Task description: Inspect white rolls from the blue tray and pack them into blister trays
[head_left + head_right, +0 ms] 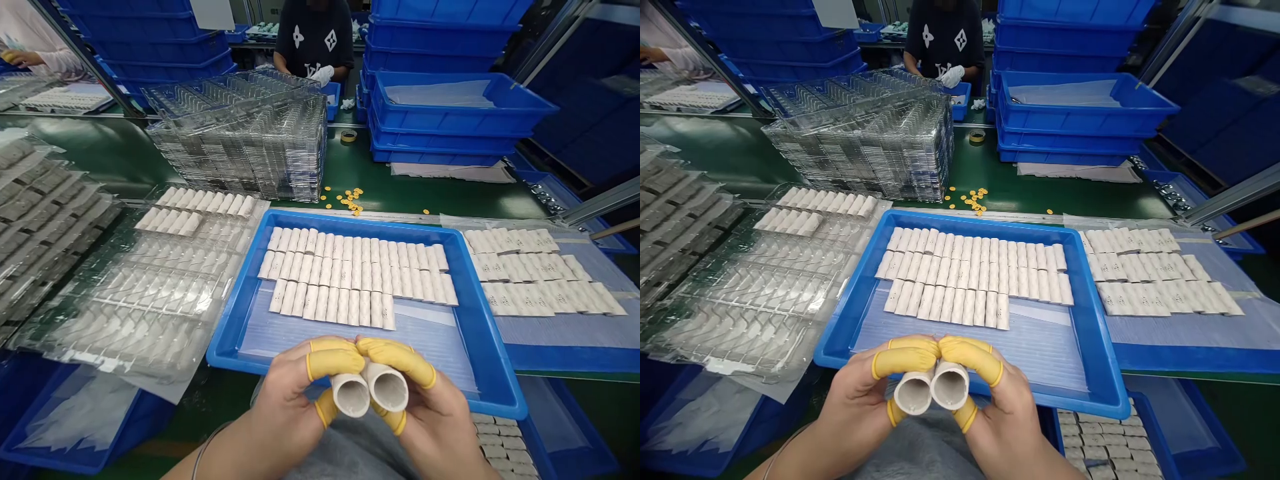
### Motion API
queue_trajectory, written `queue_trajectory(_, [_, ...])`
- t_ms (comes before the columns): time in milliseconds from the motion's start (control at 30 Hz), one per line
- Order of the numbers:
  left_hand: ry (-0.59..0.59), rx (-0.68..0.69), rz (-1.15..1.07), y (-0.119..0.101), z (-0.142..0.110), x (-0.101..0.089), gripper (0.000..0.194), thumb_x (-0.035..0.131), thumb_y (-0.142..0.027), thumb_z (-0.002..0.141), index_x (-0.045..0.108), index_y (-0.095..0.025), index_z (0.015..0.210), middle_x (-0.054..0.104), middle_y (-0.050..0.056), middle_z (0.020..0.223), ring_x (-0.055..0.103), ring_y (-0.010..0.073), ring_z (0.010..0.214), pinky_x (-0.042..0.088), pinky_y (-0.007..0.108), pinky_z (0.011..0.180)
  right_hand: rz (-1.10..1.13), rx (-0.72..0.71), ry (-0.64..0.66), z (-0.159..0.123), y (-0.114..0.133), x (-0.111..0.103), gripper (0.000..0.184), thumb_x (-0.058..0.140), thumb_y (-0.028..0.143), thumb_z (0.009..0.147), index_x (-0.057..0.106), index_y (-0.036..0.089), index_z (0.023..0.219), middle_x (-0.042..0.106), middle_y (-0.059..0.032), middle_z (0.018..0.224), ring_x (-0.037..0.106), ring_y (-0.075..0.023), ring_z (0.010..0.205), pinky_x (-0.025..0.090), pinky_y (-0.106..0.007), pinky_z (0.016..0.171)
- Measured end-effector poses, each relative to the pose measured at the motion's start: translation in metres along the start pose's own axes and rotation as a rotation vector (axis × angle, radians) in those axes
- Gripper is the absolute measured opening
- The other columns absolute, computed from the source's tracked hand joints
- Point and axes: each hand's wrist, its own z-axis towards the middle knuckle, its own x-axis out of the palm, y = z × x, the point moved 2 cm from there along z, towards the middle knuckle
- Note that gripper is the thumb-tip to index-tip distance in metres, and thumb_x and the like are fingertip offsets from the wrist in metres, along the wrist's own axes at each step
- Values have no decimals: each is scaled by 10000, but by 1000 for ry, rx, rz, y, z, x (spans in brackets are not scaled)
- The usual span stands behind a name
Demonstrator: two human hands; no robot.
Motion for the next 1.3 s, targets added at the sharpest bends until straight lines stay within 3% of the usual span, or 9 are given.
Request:
queue_trajectory(200, [-118, -79, -67, 6, 1, -6, 336, 760, -87, 799, 733, -315, 1044, 661, 46, 1049, 615, 233, 1024, 502, 354, 885, -46, 7, 19, 1, 2, -3, 481, 683, 62, 870, 637, 383, 1225, 617, -36, 1165, 602, -249, 1120, 569, -371, 925])
queue_trajectory(300, [-195, -171, -235, 10, 5, -14, 261, 807, -93, 750, 767, -281, 928, 628, 24, 927, 594, 192, 897, 476, 315, 823, -87, -56, -49, -1, 2, -11, 503, 691, 34, 848, 640, 373, 1216, 545, -41, 1051, 575, -242, 977, 569, -362, 806])
queue_trajectory(467, [-311, -366, -539, 22, 8, -20, 328, 896, -77, 619, 737, -217, 869, 721, 32, 932, 654, 187, 838, 495, 295, 756, 43, -35, -229, -1, 5, -21, 317, 760, 131, 864, 658, 328, 1091, 586, -39, 974, 586, -250, 962, 563, -402, 915])
queue_trajectory(633, [-347, -494, -764, 24, 13, -6, 320, 897, -142, 636, 612, -187, 773, 702, -9, 861, 657, 136, 807, 497, 250, 751, 288, 154, -262, -2, 6, -8, 201, 805, 246, 850, 646, 316, 950, 551, -12, 896, 608, -198, 865, 587, -303, 820])
queue_trajectory(733, [-322, -575, -874, 20, 14, 9, 291, 866, -227, 701, 598, -179, 804, 694, 4, 831, 655, 139, 803, 505, 282, 803, 333, 225, -271, -5, -3, 4, 214, 811, 335, 847, 661, 341, 1000, 618, -10, 941, 626, -203, 908, 570, -310, 851])
queue_trajectory(833, [-288, -606, -917, 15, 11, 20, 329, 885, -291, 683, 598, -163, 780, 668, 5, 769, 613, 119, 719, 484, 243, 700, 302, 239, -282, -8, -13, 12, 292, 819, 358, 840, 670, 380, 1090, 690, -6, 1001, 641, -216, 968, 552, -334, 902])
queue_trajectory(967, [-264, -549, -846, 13, 6, 19, 459, 918, -284, 646, 635, -194, 997, 686, 16, 832, 624, 151, 765, 495, 256, 676, 286, 271, -271, -8, -17, 12, 384, 823, 375, 833, 663, 385, 1182, 739, -24, 1068, 668, -238, 1008, 551, -373, 926])
queue_trajectory(1100, [-224, -470, -734, 15, 0, 11, 728, 886, -267, 711, 513, -298, 1335, 713, 23, 896, 652, 173, 823, 534, 271, 706, 430, 394, -138, -5, -9, 7, 507, 805, 444, 835, 601, 398, 1297, 757, -42, 1066, 704, -238, 910, 581, -387, 845])
queue_trajectory(1300, [-133, -417, -743, 12, -3, 7, 643, 804, -249, 811, 533, -349, 1385, 702, 45, 964, 670, 182, 829, 573, 279, 677, 673, 557, 30, -1, 0, -1, 552, 810, 376, 855, 560, 448, 1342, 727, -24, 1137, 720, -142, 721, 579, -309, 738])
